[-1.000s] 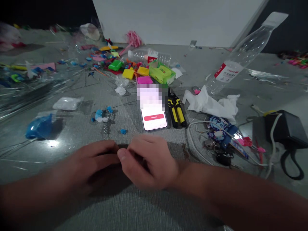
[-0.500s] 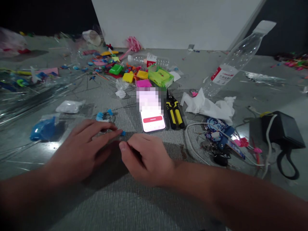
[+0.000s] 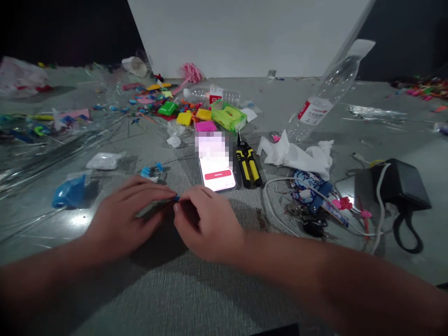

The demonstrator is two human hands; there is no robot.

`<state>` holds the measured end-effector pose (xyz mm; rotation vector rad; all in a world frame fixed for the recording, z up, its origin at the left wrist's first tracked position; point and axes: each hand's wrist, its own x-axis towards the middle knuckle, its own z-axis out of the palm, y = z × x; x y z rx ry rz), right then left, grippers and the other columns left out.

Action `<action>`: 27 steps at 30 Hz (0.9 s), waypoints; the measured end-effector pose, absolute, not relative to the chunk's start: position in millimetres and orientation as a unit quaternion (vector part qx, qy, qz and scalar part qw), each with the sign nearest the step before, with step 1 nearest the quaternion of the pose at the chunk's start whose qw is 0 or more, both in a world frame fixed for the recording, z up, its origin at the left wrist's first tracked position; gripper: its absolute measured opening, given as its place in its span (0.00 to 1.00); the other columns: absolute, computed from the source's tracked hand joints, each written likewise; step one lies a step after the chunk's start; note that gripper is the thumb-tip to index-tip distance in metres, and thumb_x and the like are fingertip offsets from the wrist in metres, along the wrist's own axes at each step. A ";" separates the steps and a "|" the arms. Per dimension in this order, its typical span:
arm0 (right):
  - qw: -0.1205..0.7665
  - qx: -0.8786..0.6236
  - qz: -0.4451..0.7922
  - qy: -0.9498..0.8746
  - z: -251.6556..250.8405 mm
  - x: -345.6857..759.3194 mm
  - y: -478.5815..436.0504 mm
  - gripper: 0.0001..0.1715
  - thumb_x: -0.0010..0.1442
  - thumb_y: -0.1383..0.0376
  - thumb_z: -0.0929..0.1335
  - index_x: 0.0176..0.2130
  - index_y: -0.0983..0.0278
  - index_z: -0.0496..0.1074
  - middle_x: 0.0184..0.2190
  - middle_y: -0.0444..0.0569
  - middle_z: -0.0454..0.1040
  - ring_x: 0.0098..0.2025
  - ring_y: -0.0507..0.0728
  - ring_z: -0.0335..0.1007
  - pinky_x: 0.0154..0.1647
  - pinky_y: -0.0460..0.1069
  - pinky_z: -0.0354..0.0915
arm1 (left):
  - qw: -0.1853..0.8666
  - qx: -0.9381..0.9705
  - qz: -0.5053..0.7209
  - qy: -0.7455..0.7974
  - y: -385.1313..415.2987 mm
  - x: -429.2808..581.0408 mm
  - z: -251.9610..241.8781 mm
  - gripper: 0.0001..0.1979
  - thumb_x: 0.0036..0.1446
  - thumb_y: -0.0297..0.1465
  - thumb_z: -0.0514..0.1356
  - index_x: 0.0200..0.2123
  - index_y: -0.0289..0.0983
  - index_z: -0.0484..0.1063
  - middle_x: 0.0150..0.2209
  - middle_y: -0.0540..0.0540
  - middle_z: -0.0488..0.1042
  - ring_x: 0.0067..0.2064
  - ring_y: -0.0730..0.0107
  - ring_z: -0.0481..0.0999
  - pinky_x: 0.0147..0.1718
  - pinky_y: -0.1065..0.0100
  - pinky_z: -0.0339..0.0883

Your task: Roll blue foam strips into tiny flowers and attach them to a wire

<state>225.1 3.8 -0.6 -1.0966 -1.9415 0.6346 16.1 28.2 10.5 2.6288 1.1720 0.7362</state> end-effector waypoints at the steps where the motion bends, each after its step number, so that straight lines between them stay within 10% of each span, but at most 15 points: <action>1: 0.398 -0.442 0.254 -0.762 -0.8 225.3 3.9 0.05 0.66 0.65 0.66 0.41 0.65 0.70 0.33 0.46 0.73 0.34 0.52 0.67 0.35 0.48 0.61 | 0.114 0.870 0.270 0.396 25.4 16.6 10.5 0.08 0.62 0.26 0.60 0.44 0.40 0.76 0.41 0.46 0.82 0.44 0.58 0.77 0.47 0.57 0.69; 27: 0.366 -0.356 0.279 -0.813 -2.1 225.2 7.8 0.03 0.66 0.68 0.67 0.37 0.64 0.71 0.31 0.46 0.74 0.32 0.51 0.67 0.33 0.47 0.62 | 0.307 0.812 0.274 0.415 5.3 6.6 6.6 0.10 0.64 0.28 0.61 0.48 0.44 0.72 0.41 0.50 0.78 0.40 0.69 0.78 0.39 0.68 0.70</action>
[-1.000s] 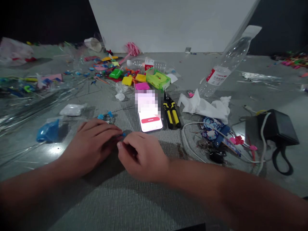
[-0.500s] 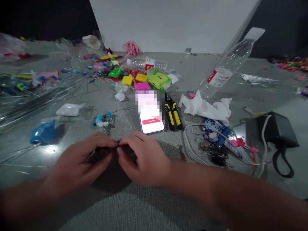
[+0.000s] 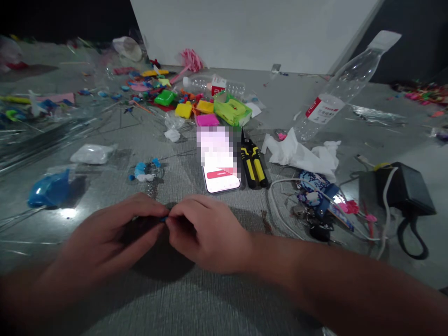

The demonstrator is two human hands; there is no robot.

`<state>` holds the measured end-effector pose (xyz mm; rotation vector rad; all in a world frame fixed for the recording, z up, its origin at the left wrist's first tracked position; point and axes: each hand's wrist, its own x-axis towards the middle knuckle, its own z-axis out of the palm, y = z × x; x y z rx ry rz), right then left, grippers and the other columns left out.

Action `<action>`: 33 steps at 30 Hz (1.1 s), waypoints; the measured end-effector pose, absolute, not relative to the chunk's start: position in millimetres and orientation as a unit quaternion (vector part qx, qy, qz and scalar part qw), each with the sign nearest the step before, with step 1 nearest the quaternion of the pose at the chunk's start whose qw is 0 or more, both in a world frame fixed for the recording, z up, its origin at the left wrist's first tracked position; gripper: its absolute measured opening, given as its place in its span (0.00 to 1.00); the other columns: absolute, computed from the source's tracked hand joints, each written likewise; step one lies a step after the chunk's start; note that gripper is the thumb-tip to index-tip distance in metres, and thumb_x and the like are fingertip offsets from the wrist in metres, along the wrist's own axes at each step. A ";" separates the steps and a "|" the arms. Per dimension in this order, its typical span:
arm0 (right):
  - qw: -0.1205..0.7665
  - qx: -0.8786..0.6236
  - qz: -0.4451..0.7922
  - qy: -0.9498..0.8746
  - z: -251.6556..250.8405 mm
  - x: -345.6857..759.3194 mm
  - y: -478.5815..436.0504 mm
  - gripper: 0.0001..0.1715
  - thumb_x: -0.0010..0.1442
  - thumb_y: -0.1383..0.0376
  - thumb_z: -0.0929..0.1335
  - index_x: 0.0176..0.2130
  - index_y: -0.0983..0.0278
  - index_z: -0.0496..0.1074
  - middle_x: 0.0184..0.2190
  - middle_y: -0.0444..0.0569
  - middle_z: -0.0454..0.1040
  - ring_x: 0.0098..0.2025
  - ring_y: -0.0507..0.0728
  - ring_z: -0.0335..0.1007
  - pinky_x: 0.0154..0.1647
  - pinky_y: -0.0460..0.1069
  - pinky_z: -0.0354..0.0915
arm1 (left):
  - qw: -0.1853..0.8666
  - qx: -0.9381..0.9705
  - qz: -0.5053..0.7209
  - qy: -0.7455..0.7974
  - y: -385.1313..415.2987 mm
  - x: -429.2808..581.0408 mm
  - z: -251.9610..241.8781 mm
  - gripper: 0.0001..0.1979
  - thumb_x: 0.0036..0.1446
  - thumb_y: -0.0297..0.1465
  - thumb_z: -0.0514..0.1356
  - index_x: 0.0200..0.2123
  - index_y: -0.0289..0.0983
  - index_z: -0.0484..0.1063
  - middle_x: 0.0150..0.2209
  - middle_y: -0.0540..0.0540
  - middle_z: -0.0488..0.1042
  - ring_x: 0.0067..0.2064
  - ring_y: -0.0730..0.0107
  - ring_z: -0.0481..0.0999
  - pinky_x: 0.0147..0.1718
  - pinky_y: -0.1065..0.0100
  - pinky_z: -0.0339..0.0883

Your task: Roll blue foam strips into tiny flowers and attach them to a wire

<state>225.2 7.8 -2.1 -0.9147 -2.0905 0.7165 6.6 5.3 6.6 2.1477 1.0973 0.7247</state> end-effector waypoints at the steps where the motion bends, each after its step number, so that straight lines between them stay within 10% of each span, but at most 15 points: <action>1: 0.364 -0.353 0.281 -0.815 -2.4 225.1 7.9 0.03 0.66 0.68 0.66 0.37 0.64 0.70 0.31 0.46 0.73 0.32 0.51 0.67 0.34 0.47 0.62 | 0.307 0.814 0.270 0.413 5.5 6.7 7.1 0.10 0.64 0.29 0.61 0.48 0.44 0.72 0.40 0.50 0.78 0.39 0.69 0.78 0.39 0.68 0.70; 13: 0.423 -0.363 0.333 -0.760 4.2 233.0 3.5 0.15 0.70 0.67 0.60 0.29 0.62 0.60 0.22 0.40 0.60 0.25 0.49 0.56 0.27 0.47 0.55 | 0.353 0.783 0.256 0.443 5.0 6.4 7.8 0.04 0.64 0.33 0.60 0.42 0.43 0.73 0.30 0.53 0.75 0.29 0.72 0.74 0.28 0.69 0.65; 33: 0.405 -0.406 0.269 -0.774 0.8 226.4 6.2 0.06 0.66 0.68 0.67 0.43 0.66 0.74 0.34 0.46 0.76 0.33 0.49 0.70 0.34 0.45 0.64 | 0.229 0.807 0.257 0.479 7.0 5.8 -0.3 0.06 0.62 0.33 0.62 0.43 0.44 0.75 0.41 0.51 0.80 0.41 0.66 0.80 0.37 0.67 0.71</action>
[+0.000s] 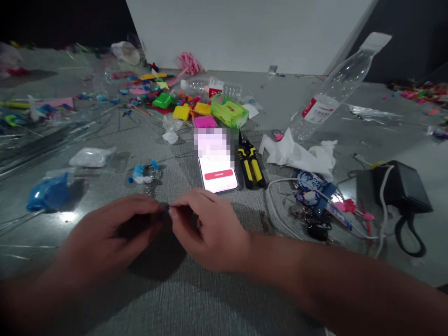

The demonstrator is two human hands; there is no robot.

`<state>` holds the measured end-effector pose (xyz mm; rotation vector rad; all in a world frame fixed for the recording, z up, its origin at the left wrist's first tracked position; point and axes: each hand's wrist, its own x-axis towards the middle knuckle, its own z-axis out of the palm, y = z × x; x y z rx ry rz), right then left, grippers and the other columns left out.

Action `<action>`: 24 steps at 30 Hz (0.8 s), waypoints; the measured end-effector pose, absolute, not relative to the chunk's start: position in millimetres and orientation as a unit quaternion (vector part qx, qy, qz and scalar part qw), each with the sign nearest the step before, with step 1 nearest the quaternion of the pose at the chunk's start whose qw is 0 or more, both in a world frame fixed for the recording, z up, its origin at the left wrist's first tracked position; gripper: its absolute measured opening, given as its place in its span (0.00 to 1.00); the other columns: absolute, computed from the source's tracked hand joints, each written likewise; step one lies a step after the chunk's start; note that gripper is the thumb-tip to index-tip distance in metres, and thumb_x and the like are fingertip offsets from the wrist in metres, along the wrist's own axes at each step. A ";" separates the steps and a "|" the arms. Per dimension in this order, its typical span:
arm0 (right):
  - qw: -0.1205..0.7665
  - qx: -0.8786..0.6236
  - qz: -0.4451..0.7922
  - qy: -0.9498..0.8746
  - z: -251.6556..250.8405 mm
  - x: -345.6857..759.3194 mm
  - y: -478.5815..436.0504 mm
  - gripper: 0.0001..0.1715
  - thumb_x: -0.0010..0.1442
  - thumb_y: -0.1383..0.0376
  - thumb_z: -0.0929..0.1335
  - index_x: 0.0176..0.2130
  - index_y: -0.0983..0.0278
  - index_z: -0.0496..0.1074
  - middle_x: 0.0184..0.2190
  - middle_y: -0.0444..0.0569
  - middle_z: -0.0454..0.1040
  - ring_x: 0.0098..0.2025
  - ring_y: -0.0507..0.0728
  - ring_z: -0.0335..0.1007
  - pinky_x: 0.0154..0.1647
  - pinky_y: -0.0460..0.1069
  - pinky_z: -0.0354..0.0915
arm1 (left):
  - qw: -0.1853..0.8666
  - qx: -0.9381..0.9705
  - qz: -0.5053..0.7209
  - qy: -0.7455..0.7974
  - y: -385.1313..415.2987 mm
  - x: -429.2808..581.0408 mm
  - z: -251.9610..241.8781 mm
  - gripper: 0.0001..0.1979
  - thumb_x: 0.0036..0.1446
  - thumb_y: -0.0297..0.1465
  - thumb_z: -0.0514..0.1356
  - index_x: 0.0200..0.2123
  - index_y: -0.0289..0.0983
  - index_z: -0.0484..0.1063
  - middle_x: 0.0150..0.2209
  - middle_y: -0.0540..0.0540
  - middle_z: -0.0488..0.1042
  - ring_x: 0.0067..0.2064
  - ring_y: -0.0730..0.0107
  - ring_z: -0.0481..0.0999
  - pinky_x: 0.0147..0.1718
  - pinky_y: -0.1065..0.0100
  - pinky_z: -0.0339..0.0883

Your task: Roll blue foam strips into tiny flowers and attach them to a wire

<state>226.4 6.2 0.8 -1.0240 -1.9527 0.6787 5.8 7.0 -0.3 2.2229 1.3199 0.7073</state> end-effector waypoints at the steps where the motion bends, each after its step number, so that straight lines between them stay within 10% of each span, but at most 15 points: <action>1: 0.413 -0.409 0.266 -0.769 0.0 226.0 6.1 0.06 0.65 0.68 0.68 0.43 0.66 0.73 0.33 0.45 0.76 0.32 0.49 0.70 0.34 0.45 0.64 | 0.224 0.809 0.249 0.484 6.8 6.1 -0.8 0.06 0.62 0.33 0.62 0.43 0.44 0.75 0.42 0.51 0.80 0.42 0.65 0.80 0.38 0.67 0.71; 24: 0.354 -0.437 0.262 -0.784 0.0 225.8 2.3 0.08 0.65 0.62 0.68 0.35 0.63 0.67 0.24 0.39 0.68 0.25 0.47 0.60 0.27 0.45 0.54 | 0.266 0.827 0.249 0.428 6.1 7.2 3.7 0.10 0.67 0.31 0.58 0.50 0.46 0.72 0.43 0.52 0.80 0.41 0.70 0.79 0.40 0.69 0.69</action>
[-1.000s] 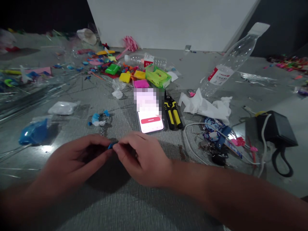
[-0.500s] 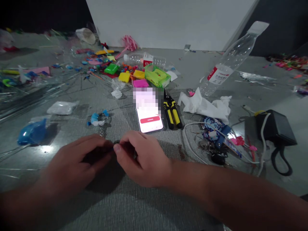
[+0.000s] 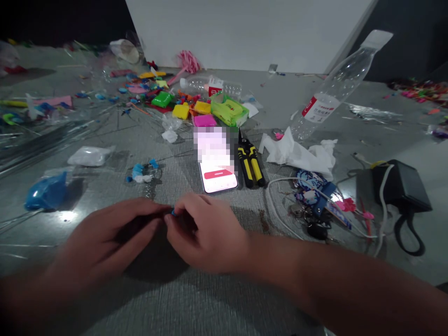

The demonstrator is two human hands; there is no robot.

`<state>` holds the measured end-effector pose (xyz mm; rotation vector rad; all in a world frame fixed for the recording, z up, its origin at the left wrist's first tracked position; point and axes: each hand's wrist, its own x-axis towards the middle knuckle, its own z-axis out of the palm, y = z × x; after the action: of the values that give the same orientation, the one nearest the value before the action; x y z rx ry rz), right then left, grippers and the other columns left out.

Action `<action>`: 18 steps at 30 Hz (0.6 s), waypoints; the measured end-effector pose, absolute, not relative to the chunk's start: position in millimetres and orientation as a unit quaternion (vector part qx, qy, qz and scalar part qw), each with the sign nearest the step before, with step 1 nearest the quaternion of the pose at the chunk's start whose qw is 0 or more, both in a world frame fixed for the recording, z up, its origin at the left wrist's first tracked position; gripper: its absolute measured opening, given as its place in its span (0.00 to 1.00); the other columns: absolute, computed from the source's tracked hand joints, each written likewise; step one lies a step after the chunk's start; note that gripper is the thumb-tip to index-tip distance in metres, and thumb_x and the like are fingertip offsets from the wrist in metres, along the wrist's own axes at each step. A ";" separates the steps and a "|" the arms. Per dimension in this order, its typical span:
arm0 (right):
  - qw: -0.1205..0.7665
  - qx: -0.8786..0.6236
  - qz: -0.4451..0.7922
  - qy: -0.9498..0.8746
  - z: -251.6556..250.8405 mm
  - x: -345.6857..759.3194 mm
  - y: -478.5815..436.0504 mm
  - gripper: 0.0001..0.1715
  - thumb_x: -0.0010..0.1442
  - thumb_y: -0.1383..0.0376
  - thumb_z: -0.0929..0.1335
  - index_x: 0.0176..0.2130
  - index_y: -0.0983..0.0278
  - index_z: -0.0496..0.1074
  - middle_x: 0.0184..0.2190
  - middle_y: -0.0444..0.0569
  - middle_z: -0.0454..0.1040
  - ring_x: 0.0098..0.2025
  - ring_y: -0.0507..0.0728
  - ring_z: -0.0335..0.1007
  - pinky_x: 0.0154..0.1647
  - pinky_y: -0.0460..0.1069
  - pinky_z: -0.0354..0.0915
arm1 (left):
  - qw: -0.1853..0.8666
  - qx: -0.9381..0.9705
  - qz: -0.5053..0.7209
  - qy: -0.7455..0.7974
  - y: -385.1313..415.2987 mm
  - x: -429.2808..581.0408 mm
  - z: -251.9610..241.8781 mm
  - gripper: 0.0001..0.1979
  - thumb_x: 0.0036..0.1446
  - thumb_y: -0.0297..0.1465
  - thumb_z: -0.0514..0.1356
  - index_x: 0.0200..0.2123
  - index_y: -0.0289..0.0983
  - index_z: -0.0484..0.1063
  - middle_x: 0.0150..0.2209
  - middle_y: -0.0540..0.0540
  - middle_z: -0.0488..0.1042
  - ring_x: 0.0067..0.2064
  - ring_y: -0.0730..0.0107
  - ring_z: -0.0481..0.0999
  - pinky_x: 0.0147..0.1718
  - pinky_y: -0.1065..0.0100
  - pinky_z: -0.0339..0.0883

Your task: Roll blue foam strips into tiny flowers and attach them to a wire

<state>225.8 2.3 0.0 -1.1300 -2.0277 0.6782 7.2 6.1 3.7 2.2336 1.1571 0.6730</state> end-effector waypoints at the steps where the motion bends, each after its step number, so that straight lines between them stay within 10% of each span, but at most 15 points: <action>1: 0.345 -0.424 0.263 -0.795 -0.1 226.1 2.0 0.07 0.65 0.63 0.68 0.35 0.63 0.67 0.25 0.40 0.68 0.26 0.48 0.60 0.28 0.46 0.54 | 0.275 0.829 0.252 0.416 5.8 7.3 5.9 0.11 0.67 0.30 0.57 0.51 0.47 0.72 0.43 0.53 0.80 0.42 0.72 0.79 0.41 0.70 0.69; 18: 0.216 -0.304 0.111 -0.921 24.2 237.2 30.9 0.14 0.67 0.55 0.70 0.39 0.64 0.71 0.33 0.47 0.75 0.34 0.55 0.66 0.31 0.50 0.56 | 0.348 0.802 0.238 0.423 10.2 8.9 6.6 0.11 0.68 0.36 0.56 0.35 0.40 0.76 0.29 0.51 0.76 0.30 0.71 0.74 0.30 0.69 0.64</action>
<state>237.2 30.9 24.2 -0.8427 -2.5541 0.3072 8.9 10.2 6.6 2.0782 1.0974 0.6169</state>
